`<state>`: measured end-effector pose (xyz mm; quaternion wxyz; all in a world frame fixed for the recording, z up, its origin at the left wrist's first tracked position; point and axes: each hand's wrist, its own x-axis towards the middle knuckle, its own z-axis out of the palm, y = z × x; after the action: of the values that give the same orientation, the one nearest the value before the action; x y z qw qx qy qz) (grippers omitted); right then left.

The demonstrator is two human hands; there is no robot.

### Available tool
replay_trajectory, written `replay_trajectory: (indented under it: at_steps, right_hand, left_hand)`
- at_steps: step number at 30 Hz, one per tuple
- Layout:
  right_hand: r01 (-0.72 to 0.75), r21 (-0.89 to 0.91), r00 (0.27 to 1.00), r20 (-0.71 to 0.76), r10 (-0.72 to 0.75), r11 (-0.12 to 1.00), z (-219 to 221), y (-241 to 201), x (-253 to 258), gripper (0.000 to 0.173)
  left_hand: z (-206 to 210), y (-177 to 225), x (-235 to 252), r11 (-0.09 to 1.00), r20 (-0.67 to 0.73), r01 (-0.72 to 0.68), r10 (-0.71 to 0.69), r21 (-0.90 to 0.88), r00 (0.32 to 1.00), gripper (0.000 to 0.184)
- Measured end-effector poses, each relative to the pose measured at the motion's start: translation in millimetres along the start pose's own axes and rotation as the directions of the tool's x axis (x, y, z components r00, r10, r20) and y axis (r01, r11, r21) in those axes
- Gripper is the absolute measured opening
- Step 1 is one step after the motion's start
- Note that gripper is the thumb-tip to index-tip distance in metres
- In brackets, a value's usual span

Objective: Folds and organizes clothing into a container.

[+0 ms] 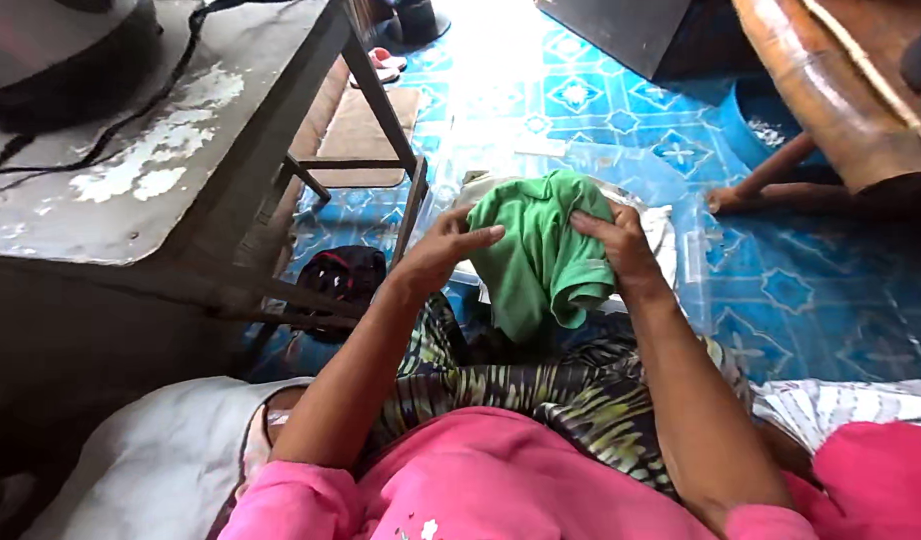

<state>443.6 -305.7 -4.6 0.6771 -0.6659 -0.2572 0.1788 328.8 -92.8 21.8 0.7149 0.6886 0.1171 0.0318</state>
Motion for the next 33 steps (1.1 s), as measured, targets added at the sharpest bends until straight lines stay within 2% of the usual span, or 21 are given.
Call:
replay_trajectory:
  at_steps: [2, 4, 7, 10, 12, 14, 17, 18, 20, 21, 22, 23, 25, 27, 28, 30, 33]
  right_hand:
    - [-0.017, 0.097, 1.0, -0.012, 0.018, 0.995, -2.6, -0.4, -1.8, 0.015]
    - [-0.019, 0.238, 0.999, -0.023, 0.025, 0.971, -0.7, -1.8, -0.9, 0.023]
    - [-0.001, 0.288, 0.998, 0.053, -0.015, 0.958, -7.9, 4.1, 2.9, 0.027]
    - [0.087, 0.082, 0.976, 0.195, -0.102, 0.993, -19.9, 16.4, 10.8, 0.035]
    - [0.058, -0.01, 0.976, 0.209, -0.054, 0.998, -22.5, 25.4, 15.1, 0.034]
    - [0.002, 0.062, 0.992, 0.127, -0.01, 0.998, -23.8, 36.6, 18.6, 0.026]
    - [-0.003, 0.323, 0.998, 0.053, -0.015, 0.946, -30.2, 43.9, 22.5, 0.021]
    - [0.006, 0.367, 0.995, 0.086, -0.041, 0.93, -33.1, 46.1, 23.1, 0.031]
    - [0.004, 0.351, 0.971, 0.221, -0.087, 0.936, -36.1, 49.8, 23.7, 0.089]
    - [0.005, 0.294, 0.95, 0.298, -0.096, 0.956, -34.3, 49.7, 22.2, 0.109]
    - [0.01, 0.236, 0.929, 0.358, -0.097, 0.972, -30.4, 48.8, 19.8, 0.12]
    - [0.012, 0.197, 0.916, 0.391, -0.09, 0.98, -24.9, 47.1, 17.0, 0.115]
    - [0.021, 0.109, 0.938, 0.341, -0.057, 0.994, -9.8, 42.6, 9.6, 0.074]
    - [0.04, 0.08, 0.976, 0.208, -0.056, 0.996, 0.7, 42.7, 6.9, 0.028]
    - [0.042, 0.115, 0.988, 0.142, -0.058, 0.992, 0.8, 42.6, 7.3, 0.019]
    - [0.083, 0.254, 0.996, 0.02, -0.091, 0.964, -9.2, 40.1, 10.6, 0.023]
    - [0.248, 0.391, 0.964, -0.191, -0.185, 0.887, -31.7, 27.1, 22.4, 0.031]
  left_hand:
    - [2.7, -11.7, 3.2, 0.999, -0.007, -0.016, 0.015, -0.051, 1.0, 0.023]
    - [4.6, -11.8, 8.9, 0.99, -0.029, -0.084, 0.081, -0.11, 0.996, 0.013]
    - [6.9, 7.0, 13.6, 0.961, -0.09, -0.223, 0.21, -0.167, 0.974, 0.016]
    - [8.8, 42.3, 12.8, 0.917, -0.133, -0.396, 0.398, 0.039, 0.908, 0.011]
    - [6.1, 64.3, 12.1, 0.832, -0.09, -0.514, 0.54, 0.208, 0.837, 0.009]
    - [2.6, 81.8, 14.0, 0.723, -0.02, -0.598, 0.643, 0.346, 0.766, 0.01]
    - [2.2, 98.3, 18.2, 0.593, 0.068, -0.644, 0.708, 0.484, 0.703, 0.007]
    - [3.5, 101.5, 19.3, 0.551, 0.096, -0.646, 0.717, 0.528, 0.69, 0.005]
    - [8.4, 105.3, 23.2, 0.485, 0.132, -0.642, 0.728, 0.594, 0.672, 0.006]
    - [10.3, 106.4, 25.1, 0.467, 0.139, -0.635, 0.728, 0.616, 0.671, 0.009]
    - [12.4, 107.8, 26.4, 0.456, 0.133, -0.613, 0.723, 0.645, 0.678, 0.011]
    - [15.0, 110.1, 26.7, 0.455, 0.115, -0.582, 0.714, 0.674, 0.691, 0.013]
    - [20.7, 116.2, 24.1, 0.459, 0.096, -0.538, 0.691, 0.707, 0.716, 0.015]
    - [24.2, 120.8, 21.0, 0.469, 0.109, -0.564, 0.696, 0.679, 0.71, 0.014]
    - [24.8, 122.3, 19.6, 0.483, 0.108, -0.587, 0.705, 0.65, 0.701, 0.01]
    - [22.4, 126.0, 16.8, 0.519, 0.076, -0.618, 0.726, 0.59, 0.683, 0.004]
    - [13.8, 129.0, 19.4, 0.6, -0.061, -0.611, 0.738, 0.517, 0.672, 0.018]
